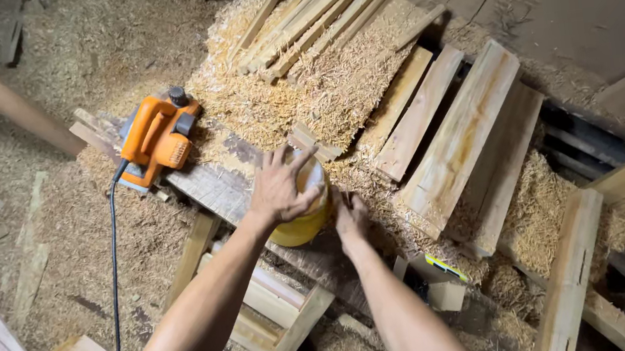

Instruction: The person applies glue to wooden planks using a small stick, then uses a power sander to smooth the surface of the wood. The person handles multiple wooden planks and applies glue to specific areas.

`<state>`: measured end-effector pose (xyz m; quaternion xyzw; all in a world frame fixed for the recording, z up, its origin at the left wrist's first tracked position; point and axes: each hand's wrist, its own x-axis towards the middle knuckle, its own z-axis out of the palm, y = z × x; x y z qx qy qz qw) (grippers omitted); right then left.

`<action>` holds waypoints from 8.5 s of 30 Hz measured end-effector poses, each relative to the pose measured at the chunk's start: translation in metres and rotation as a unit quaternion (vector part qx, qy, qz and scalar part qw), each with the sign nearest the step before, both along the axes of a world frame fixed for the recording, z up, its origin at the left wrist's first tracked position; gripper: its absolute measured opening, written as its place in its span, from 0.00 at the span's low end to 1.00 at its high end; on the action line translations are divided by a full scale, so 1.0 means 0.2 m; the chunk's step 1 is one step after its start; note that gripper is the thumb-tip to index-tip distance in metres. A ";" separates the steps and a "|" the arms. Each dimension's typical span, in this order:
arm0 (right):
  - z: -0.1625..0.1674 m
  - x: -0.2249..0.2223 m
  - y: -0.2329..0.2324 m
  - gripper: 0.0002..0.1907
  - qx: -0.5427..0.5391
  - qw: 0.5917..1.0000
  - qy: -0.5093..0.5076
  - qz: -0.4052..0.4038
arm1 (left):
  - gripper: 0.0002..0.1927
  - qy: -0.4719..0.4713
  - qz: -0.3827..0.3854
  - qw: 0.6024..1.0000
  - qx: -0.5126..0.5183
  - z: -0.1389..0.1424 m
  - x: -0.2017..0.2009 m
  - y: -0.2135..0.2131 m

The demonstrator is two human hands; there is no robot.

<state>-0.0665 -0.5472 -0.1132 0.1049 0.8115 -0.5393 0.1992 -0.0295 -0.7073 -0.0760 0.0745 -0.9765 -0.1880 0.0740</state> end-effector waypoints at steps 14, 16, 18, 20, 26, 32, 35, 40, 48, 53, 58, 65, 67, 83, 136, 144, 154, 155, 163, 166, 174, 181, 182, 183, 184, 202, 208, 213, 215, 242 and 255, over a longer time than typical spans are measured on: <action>0.17 -0.06 0.10 0.13 -0.036 0.985 0.130 0.109 | 0.44 0.062 0.021 0.992 0.112 0.04 0.07 0.01; 0.26 -0.02 0.06 0.11 0.048 0.981 0.135 0.132 | 0.43 0.083 0.026 0.987 0.137 0.05 0.08 0.01; 0.34 0.01 0.04 0.11 0.043 0.962 0.225 0.149 | 0.42 0.109 0.033 0.981 0.158 0.05 0.11 0.01; 0.37 0.04 0.04 0.11 0.056 0.957 0.238 0.159 | 0.42 0.111 0.040 0.981 0.156 0.05 0.13 0.01; 0.28 0.01 0.04 0.14 0.073 0.960 0.179 0.201 | 0.43 0.091 0.065 0.979 0.169 0.06 0.16 0.02; 0.31 -0.01 0.09 0.09 0.109 0.907 0.316 0.255 | 0.43 0.122 0.078 0.960 0.238 0.05 0.17 -0.03; 0.46 -0.02 0.12 0.09 0.186 0.907 0.266 0.269 | 0.45 0.189 0.087 0.930 0.304 0.03 0.17 -0.08; 0.64 -0.05 0.08 0.10 0.244 0.897 0.145 0.340 | 0.47 0.220 0.107 0.897 0.369 0.04 0.13 -0.11; 0.42 -0.11 -0.20 0.12 0.312 0.777 0.163 0.521 | 0.43 0.258 0.166 0.707 0.637 0.01 0.14 -0.18; 0.28 -0.11 -0.38 0.16 0.329 0.798 0.116 0.491 | 0.40 0.280 0.165 0.657 0.681 -0.04 0.18 -0.21; 0.23 -0.10 -0.47 0.11 0.383 0.734 0.188 0.527 | 0.42 0.262 0.195 0.675 0.661 -0.07 0.20 -0.20; 0.16 -0.10 -0.57 0.14 0.312 0.824 0.145 0.449 | 0.43 0.257 0.197 0.680 0.658 -0.08 0.19 -0.19; 0.16 -0.12 -0.60 0.13 0.311 0.826 0.136 0.449 | 0.43 0.260 0.197 0.686 0.651 -0.08 0.19 -0.19; 0.29 -0.16 -0.44 0.06 0.369 0.791 0.149 0.465 | 0.42 0.301 0.167 0.656 0.671 -0.06 0.19 -0.21; -0.04 0.14 3.20 0.16 -0.175 0.941 -0.003 -0.289 | 0.38 -0.132 0.119 0.447 0.876 -0.37 -0.16 3.11; -0.18 -0.16 3.12 0.18 0.024 0.968 0.012 -0.249 | 0.30 -0.141 0.085 0.443 0.881 -0.42 -0.29 3.20; -0.38 -0.42 3.10 0.17 0.252 0.954 0.083 -0.137 | 0.25 -0.091 0.039 0.471 0.877 -0.52 -0.51 3.25; -0.39 -0.42 3.10 0.16 0.279 0.943 0.136 -0.117 | 0.24 -0.099 0.053 0.471 0.875 -0.53 -0.52 3.25; -0.43 -0.44 3.05 0.14 0.328 0.938 0.110 -0.016 | 0.30 -0.144 0.081 0.454 0.876 -0.54 -0.55 3.27; -0.42 -0.43 3.06 0.13 0.231 0.965 0.098 -0.081 | 0.31 -0.164 0.099 0.483 0.854 -0.53 -0.54 3.27; -0.46 -0.56 3.13 0.13 0.168 0.961 0.172 -0.138 | 0.40 -0.107 0.078 0.487 0.863 -0.61 -0.55 3.30; -0.51 -0.68 3.07 0.13 0.303 0.936 0.168 -0.055 | 0.46 -0.175 0.121 0.515 0.830 -0.61 -0.55 3.29; -0.51 -0.68 3.06 0.15 0.323 0.931 0.166 -0.028 | 0.46 -0.172 0.111 0.515 0.832 -0.60 -0.55 3.29; -0.51 -0.68 3.07 0.19 0.342 0.926 0.162 0.001 | 0.46 -0.169 0.102 0.514 0.835 -0.60 -0.55 3.29; -0.51 -0.68 3.07 0.18 0.346 0.919 0.190 0.013 | 0.46 -0.169 0.103 0.511 0.837 -0.60 -0.55 3.29; -0.53 -0.57 3.12 0.14 0.176 0.954 0.220 -0.102 | 0.36 -0.155 0.068 0.503 0.848 -0.60 -0.55 3.29; -0.53 -0.49 3.16 0.12 0.215 0.920 0.320 -0.077 | 0.28 -0.144 0.041 0.509 0.848 -0.60 -0.54 3.29; -0.44 -0.43 3.15 0.16 0.229 0.952 0.185 -0.087 | 0.28 -0.088 -0.044 0.506 0.857 -0.60 -0.49 3.28; -0.39 -0.37 3.18 0.16 0.109 0.972 0.166 -0.124 | 0.27 -0.110 0.031 0.509 0.853 -0.60 -0.46 3.25; -0.37 0.35 3.12 0.11 0.243 0.966 0.082 -0.043 | 0.33 -0.190 0.053 0.484 0.853 -0.55 0.01 3.21; -0.24 -0.12 2.93 0.10 0.237 0.966 -0.088 0.048 | 0.46 -0.211 0.068 0.465 0.857 -0.55 0.02 3.13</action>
